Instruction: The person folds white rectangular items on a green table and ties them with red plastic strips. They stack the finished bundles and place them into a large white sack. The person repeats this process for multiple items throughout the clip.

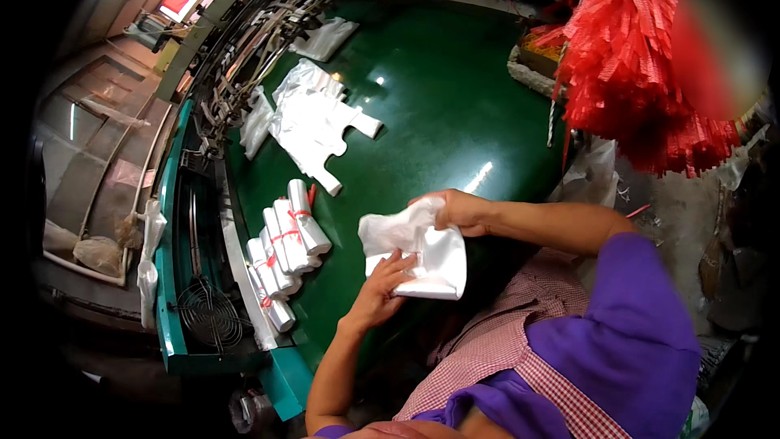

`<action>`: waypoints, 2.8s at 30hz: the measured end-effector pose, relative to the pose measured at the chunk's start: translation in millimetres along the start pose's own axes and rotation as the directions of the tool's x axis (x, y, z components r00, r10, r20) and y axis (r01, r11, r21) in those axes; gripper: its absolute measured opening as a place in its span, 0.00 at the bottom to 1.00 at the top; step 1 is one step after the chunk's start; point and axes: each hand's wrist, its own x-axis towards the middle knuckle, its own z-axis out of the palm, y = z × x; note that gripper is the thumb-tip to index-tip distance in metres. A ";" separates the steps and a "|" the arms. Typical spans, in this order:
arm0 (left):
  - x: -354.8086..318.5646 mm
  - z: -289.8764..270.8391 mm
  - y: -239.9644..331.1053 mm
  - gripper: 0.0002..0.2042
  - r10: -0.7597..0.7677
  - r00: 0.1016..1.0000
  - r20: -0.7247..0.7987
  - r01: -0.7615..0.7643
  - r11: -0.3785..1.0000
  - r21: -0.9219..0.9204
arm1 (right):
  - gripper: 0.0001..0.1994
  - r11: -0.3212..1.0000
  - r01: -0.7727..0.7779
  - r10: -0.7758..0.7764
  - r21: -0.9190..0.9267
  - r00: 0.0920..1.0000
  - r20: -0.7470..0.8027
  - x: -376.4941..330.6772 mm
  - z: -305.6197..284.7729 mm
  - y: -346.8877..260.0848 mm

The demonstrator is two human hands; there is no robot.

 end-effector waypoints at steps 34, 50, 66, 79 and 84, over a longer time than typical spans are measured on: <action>51.4 -0.2 13.2 0.15 -0.210 0.943 -0.257 0.228 0.973 0.044 | 0.17 0.584 0.388 -0.607 -0.713 0.792 -0.066 -7.4 -12.3 -8.8; -5.8 35.1 37.3 0.11 -0.518 0.852 -0.068 0.289 0.576 -0.765 | 0.10 0.750 0.426 -0.644 -0.506 0.293 -0.707 -136.5 -92.0 -14.2; 10.2 -32.6 30.4 0.13 -0.466 0.851 -0.242 0.204 0.718 -0.665 | 0.13 0.147 0.601 -0.272 -0.786 0.788 0.552 -70.5 21.5 30.1; 23.5 20.8 -13.0 0.11 -0.431 0.786 -0.442 0.053 0.761 -0.646 | 0.07 0.144 0.448 -0.051 -0.882 0.894 0.446 7.0 48.4 -4.6; 33.2 16.5 0.8 0.05 -0.575 0.732 -0.367 0.027 0.562 -0.827 | 0.07 -0.253 0.638 -0.456 -0.727 0.584 0.672 -12.7 66.6 8.2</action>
